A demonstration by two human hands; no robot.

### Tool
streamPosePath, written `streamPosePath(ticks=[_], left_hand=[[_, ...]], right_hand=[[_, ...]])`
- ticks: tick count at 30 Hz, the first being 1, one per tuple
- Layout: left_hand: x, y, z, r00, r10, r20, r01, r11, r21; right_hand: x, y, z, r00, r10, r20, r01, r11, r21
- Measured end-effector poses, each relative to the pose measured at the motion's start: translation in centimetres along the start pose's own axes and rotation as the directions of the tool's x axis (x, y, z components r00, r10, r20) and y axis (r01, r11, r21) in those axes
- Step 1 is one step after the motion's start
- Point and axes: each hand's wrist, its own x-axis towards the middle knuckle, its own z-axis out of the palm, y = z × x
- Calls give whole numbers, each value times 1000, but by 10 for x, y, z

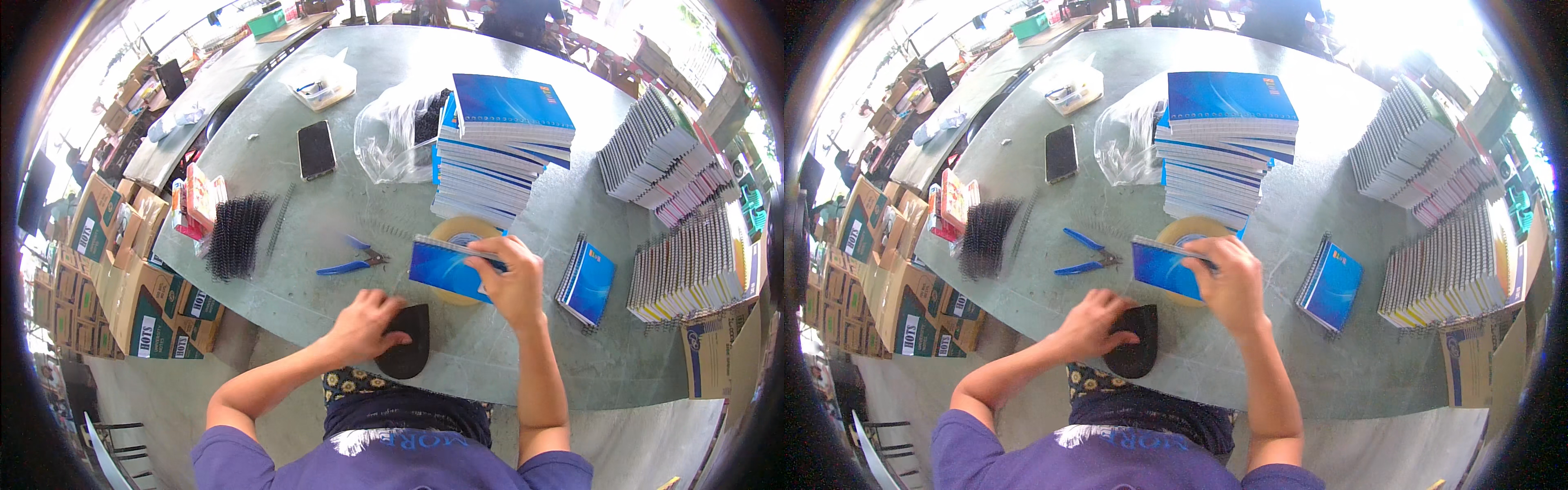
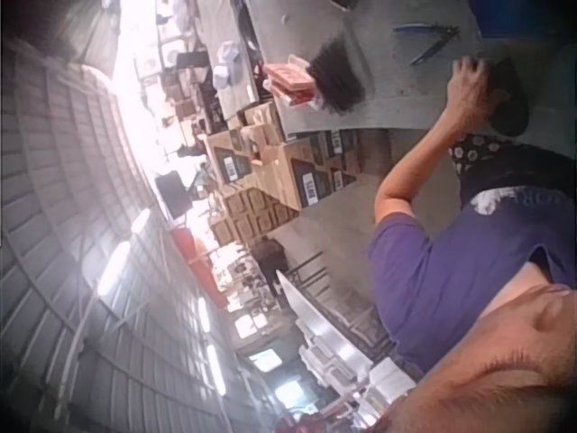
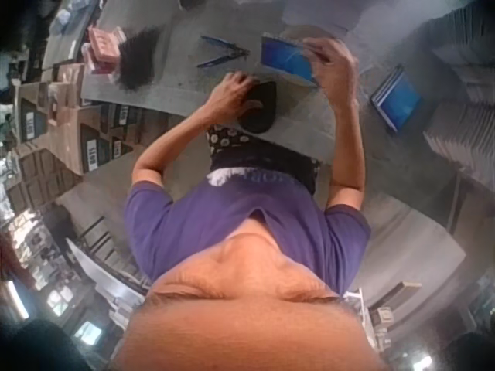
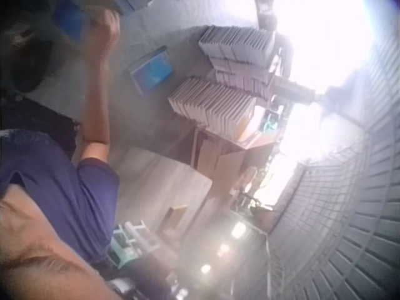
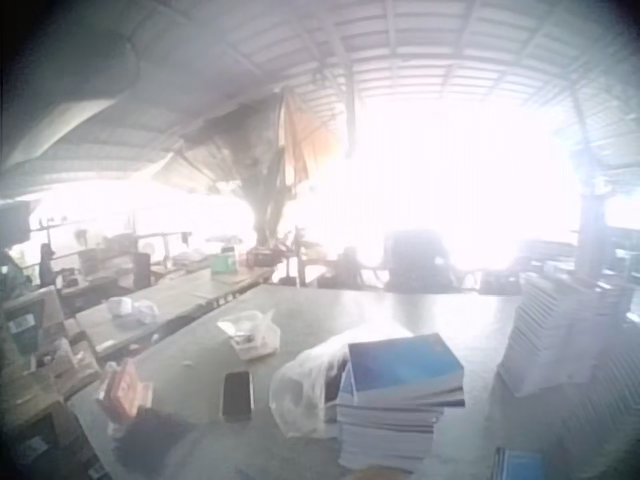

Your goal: The person repeatedly picks up spiral-bound notebooks, aligns the spiral binding, and uses a black plastic tool to press and secure the binding. They handle multiple notebooks one at a time, placing finished units into a growing stack on the table.

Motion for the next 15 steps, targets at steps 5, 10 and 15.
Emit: streamPosePath(ticks=[5,10,15], left_hand=[[26,18,-64,957,-188,-221,72,892,-446],[42,30,-119,844,-297,-446,49,871,-488],[44,31,-147,645,-339,-685,-130,835,-535]], right_hand=[[9,-9,-3,998,-59,16,60,994,-95],[4,15,-12,978,168,124,-180,978,100],[14,6,-11,998,30,51,-31,999,14]])
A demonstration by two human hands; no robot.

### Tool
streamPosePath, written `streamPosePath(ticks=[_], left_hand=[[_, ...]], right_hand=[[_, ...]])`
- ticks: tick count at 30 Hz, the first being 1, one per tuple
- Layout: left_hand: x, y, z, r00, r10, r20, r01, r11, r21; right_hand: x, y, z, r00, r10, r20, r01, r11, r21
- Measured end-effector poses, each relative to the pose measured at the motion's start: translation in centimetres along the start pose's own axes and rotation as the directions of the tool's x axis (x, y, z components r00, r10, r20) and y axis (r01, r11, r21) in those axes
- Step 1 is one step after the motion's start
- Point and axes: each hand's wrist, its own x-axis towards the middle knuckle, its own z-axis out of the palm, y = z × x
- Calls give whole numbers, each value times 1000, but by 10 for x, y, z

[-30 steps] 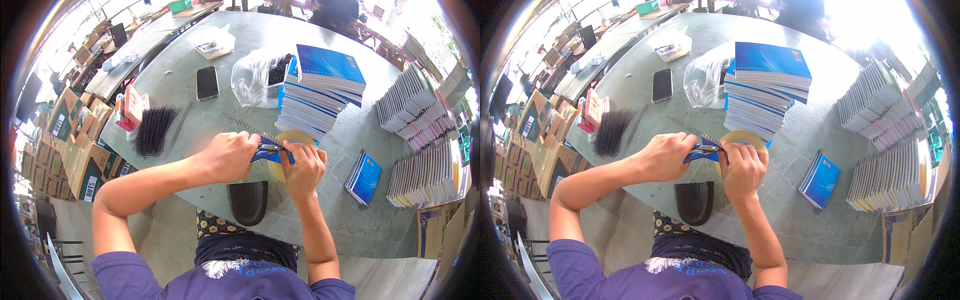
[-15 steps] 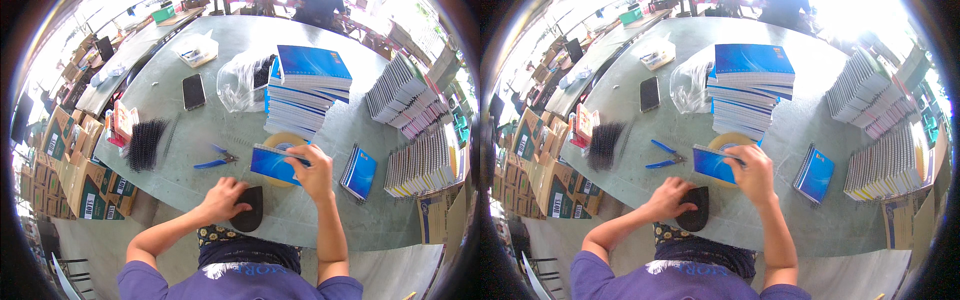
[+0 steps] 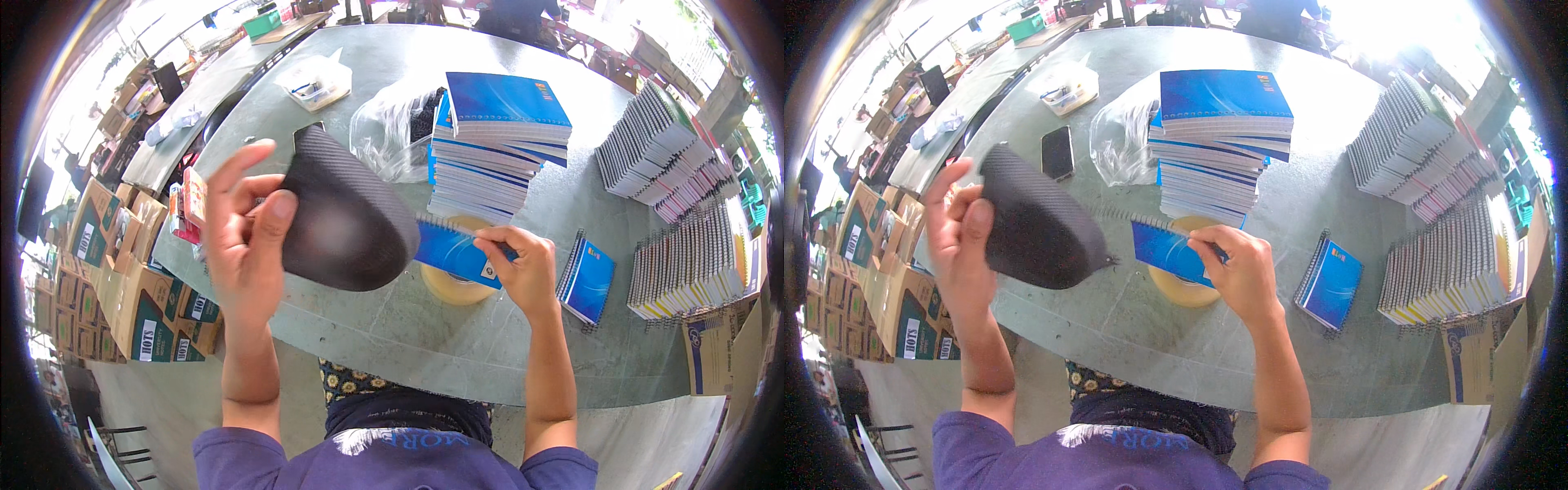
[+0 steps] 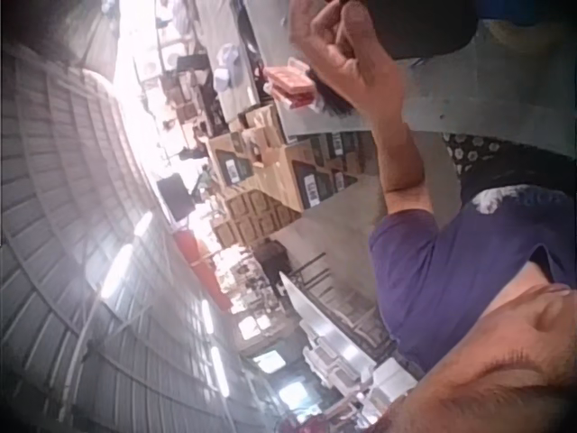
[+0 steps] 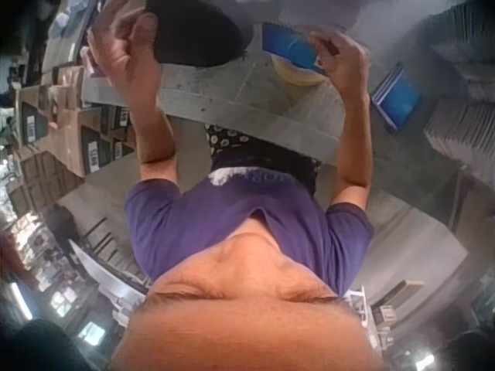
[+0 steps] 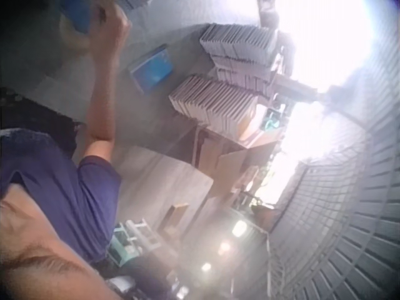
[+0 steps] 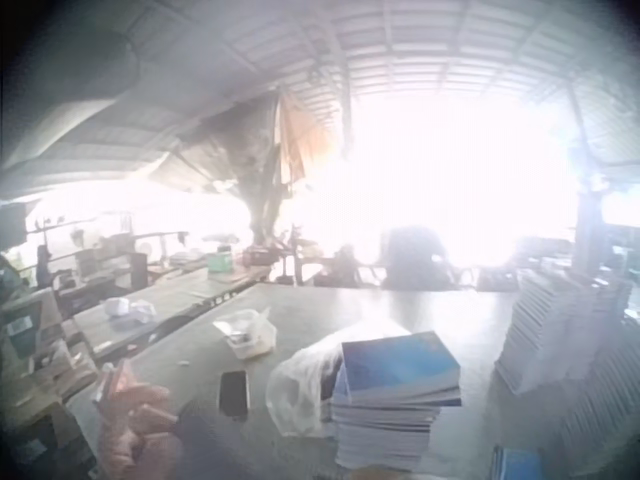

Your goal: The person repeatedly picks up spiral-bound notebooks, aligns the spiral binding, and uses a black plastic tool to press and secure the binding. They handle multiple notebooks one at a time, placing finished units into a growing stack on the table.

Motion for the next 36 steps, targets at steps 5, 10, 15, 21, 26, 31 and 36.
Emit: streamPosePath(ticks=[5,10,15,21,26,31,36], left_hand=[[-2,1,-14,970,219,-105,-208,972,105],[-20,-20,28,893,275,355,-417,804,424],[-46,-53,52,793,279,541,-467,849,247],[-61,-65,58,797,201,569,-402,880,252],[-45,-49,59,864,289,412,-427,855,295],[-63,-62,57,827,202,525,-373,896,242],[-46,-58,61,862,275,426,-391,896,211]], right_hand=[[-7,6,9,996,34,-87,-12,970,244],[-29,32,17,948,308,83,-293,738,608],[-30,33,15,974,226,16,-197,808,556],[-36,32,15,945,319,75,-300,753,585],[-37,29,24,957,286,-40,-202,761,616],[-37,27,26,962,268,-56,-198,822,534],[-40,31,29,972,236,-16,-184,796,576]])
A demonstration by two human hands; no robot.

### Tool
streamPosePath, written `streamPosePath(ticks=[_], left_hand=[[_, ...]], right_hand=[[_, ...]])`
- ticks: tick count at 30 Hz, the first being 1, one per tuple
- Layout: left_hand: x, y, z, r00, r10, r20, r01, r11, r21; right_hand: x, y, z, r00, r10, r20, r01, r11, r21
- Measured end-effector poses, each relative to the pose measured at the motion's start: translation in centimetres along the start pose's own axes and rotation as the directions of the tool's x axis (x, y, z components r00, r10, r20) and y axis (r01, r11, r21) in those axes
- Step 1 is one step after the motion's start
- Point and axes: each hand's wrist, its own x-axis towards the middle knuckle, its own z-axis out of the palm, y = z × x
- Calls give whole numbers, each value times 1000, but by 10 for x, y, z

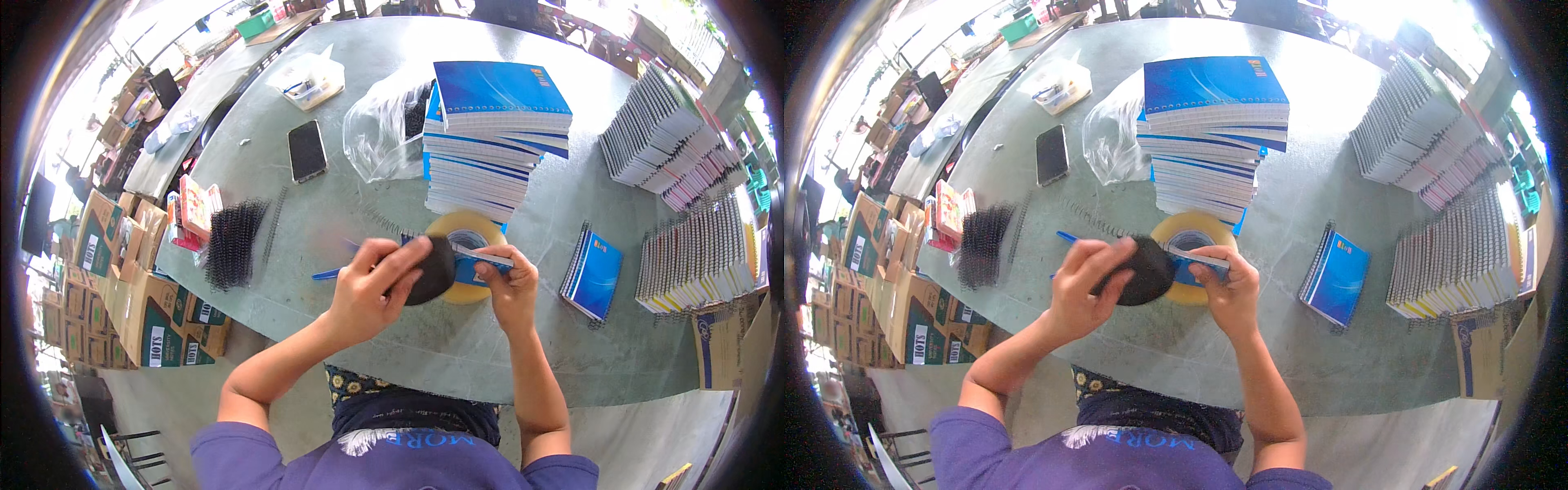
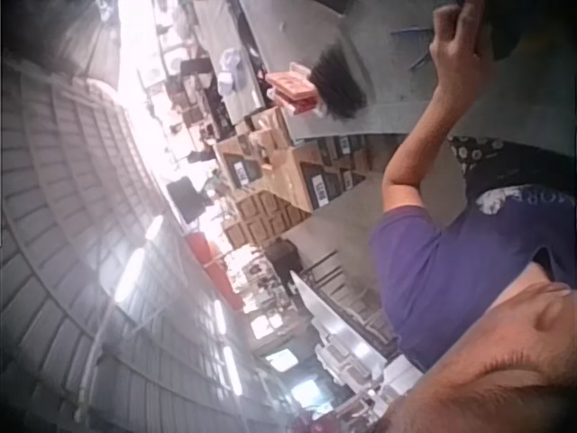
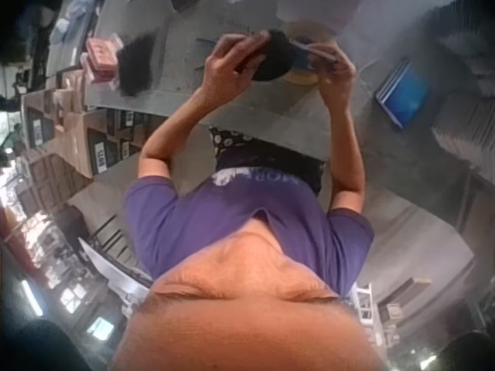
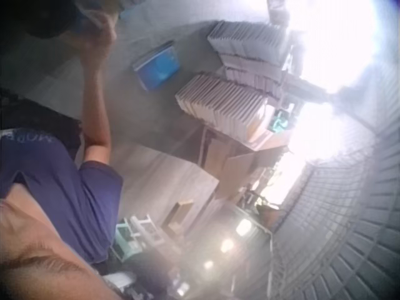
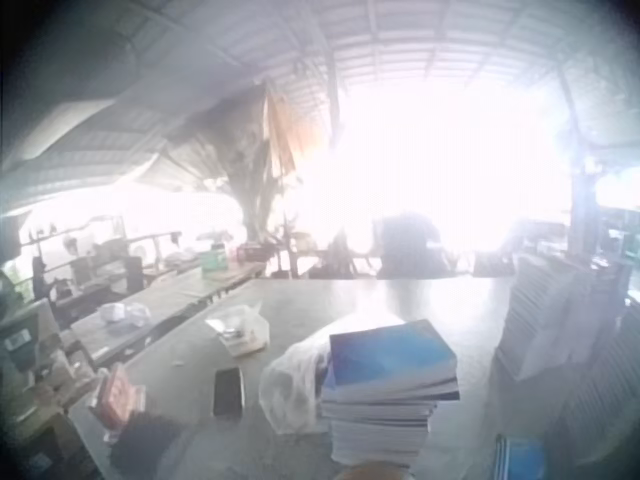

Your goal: The person repeatedly picks up spiral-bound notebooks, aligns the spiral binding, and uses a black plastic tool to press and secure the binding. They handle multiple notebooks one at a time, placing finished units into a growing stack on the table.

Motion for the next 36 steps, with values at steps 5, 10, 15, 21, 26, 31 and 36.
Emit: streamPosePath(ticks=[5,10,15,21,26,31,36], left_hand=[[20,0,-14,978,6,-210,5,999,52],[-8,-7,-4,978,-58,202,70,996,-50],[-8,-6,6,926,-78,369,111,992,-68],[11,-7,-2,996,-63,56,67,995,-73],[16,-7,-8,998,2,55,0,999,-39],[17,5,-6,993,-11,115,24,993,-111],[22,-1,-2,998,33,-53,-33,999,6]], right_hand=[[1,2,2,997,-68,-40,70,997,35],[4,-4,-1,1000,-13,-8,14,998,58],[2,-4,2,999,-15,35,14,999,29],[3,-2,1,998,-40,57,35,997,73],[5,-3,-4,985,51,164,-58,997,41],[3,-6,-5,964,77,254,-66,996,-53],[2,-6,-5,973,56,226,-40,996,-75]])
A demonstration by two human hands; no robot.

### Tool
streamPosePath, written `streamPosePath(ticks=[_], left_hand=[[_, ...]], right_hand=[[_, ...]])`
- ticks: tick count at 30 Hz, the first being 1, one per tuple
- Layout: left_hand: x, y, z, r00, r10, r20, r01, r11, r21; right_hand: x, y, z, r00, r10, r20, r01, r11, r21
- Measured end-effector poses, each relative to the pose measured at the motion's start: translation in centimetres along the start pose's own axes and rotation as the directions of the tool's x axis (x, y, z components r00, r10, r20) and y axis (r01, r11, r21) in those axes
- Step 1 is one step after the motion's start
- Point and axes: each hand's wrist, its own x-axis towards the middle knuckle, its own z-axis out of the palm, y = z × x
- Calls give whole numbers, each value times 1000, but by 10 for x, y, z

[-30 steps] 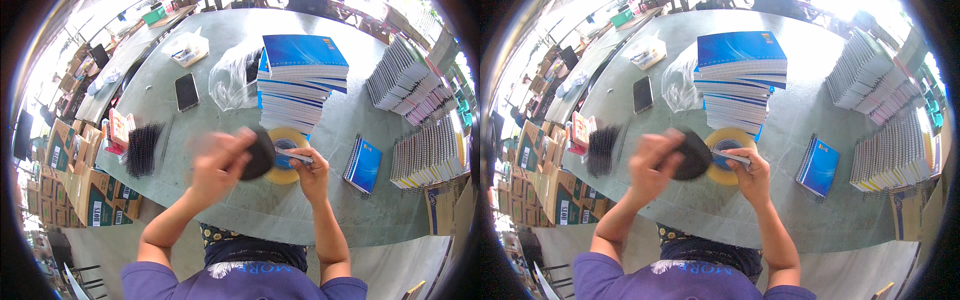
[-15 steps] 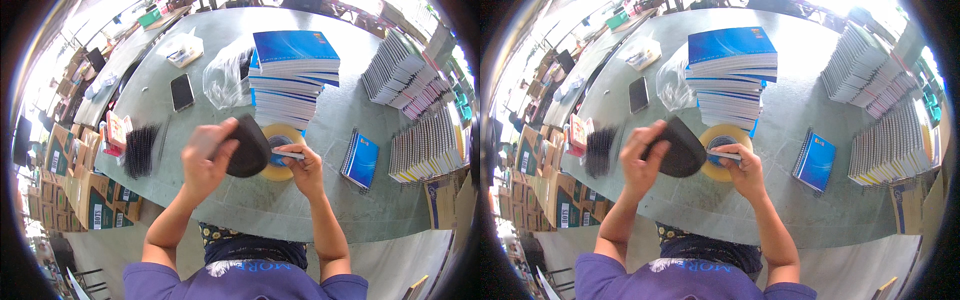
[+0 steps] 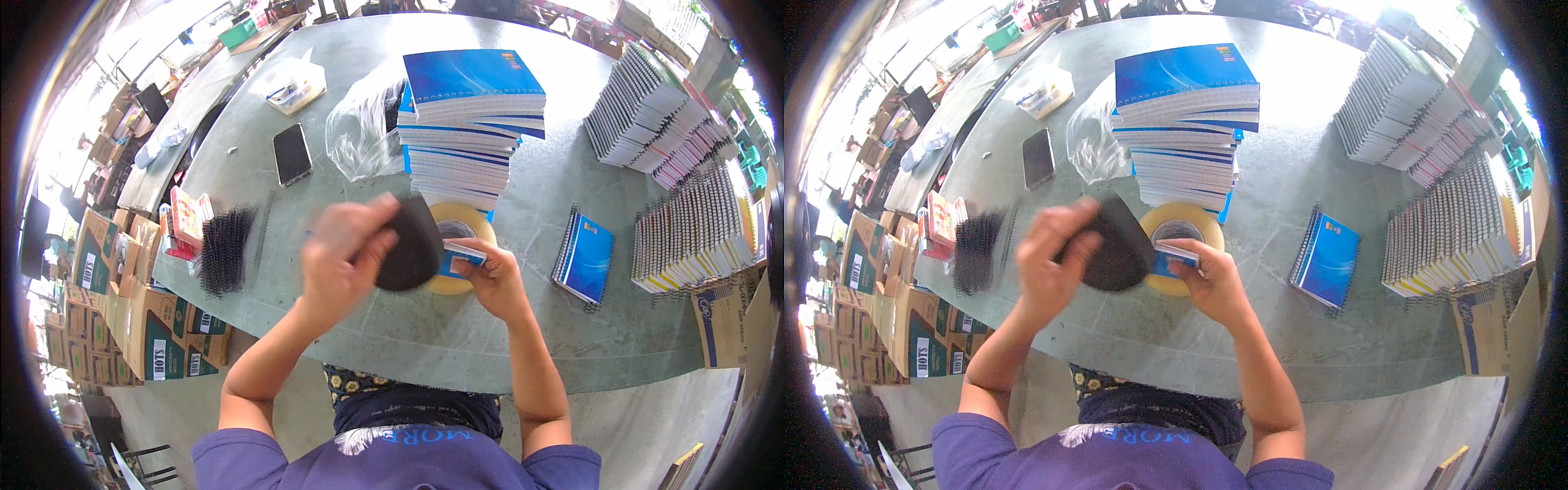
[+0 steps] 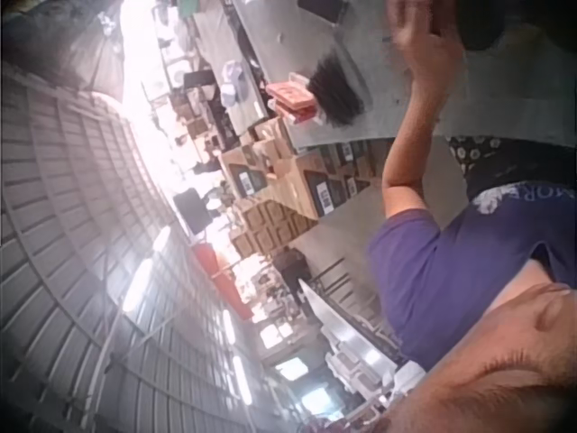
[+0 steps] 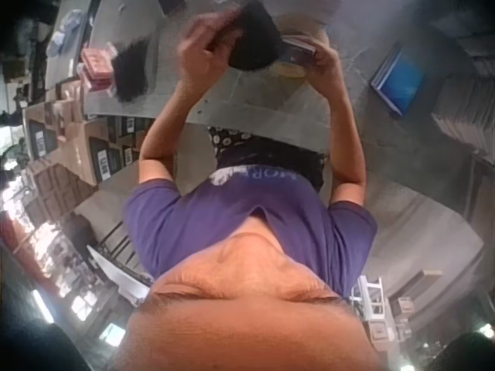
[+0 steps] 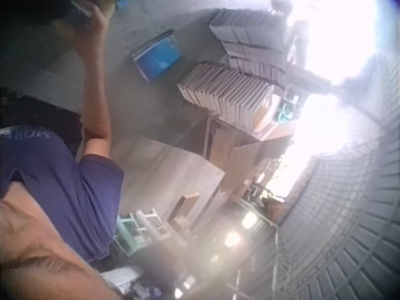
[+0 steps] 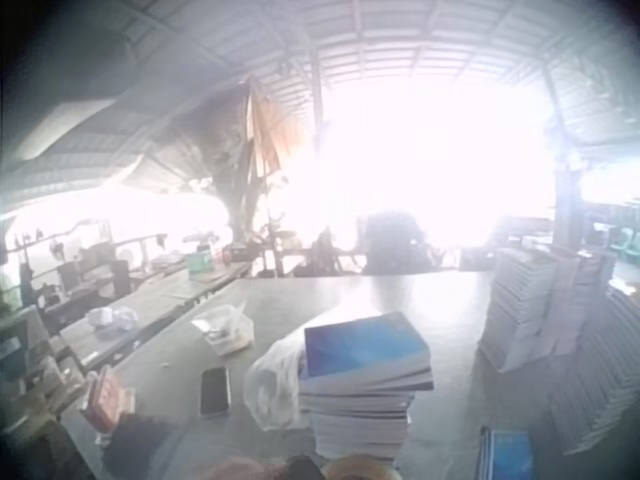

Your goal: The person repeatedly picks up spiral-bound notebooks, aligns the spiral binding, and uses a black plastic tool to press and secure the binding. They handle multiple notebooks one at a time, placing finished units into a growing stack on the table.

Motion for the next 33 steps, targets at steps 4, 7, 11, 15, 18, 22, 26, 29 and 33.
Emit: streamPosePath(ticks=[4,7,11,15,18,22,26,29,33], left_hand=[[-23,10,5,955,-85,284,112,990,-82],[-7,5,2,993,-74,88,78,996,-43],[-19,11,9,981,-38,191,48,998,-45],[1,10,4,996,-26,83,29,999,-31],[-11,14,10,966,24,258,5,994,-111],[1,18,15,966,-90,241,115,989,-90],[-68,21,37,828,-132,546,265,949,-172],[-69,16,30,830,-110,546,164,985,-51],[-18,29,17,947,123,297,-155,984,86]], right_hand=[[3,4,-9,1000,-16,-14,17,999,35],[-1,3,-6,996,87,26,-88,995,39],[0,-1,-6,997,53,53,-52,998,-18],[-1,4,-9,991,105,79,-103,994,-22],[1,4,-6,994,91,64,-92,995,25],[-2,6,-7,996,69,48,-68,997,-19],[2,-9,-5,996,9,93,-5,999,-45],[2,-3,-5,998,-38,52,35,998,61],[2,-9,-4,986,-165,3,164,981,100]])
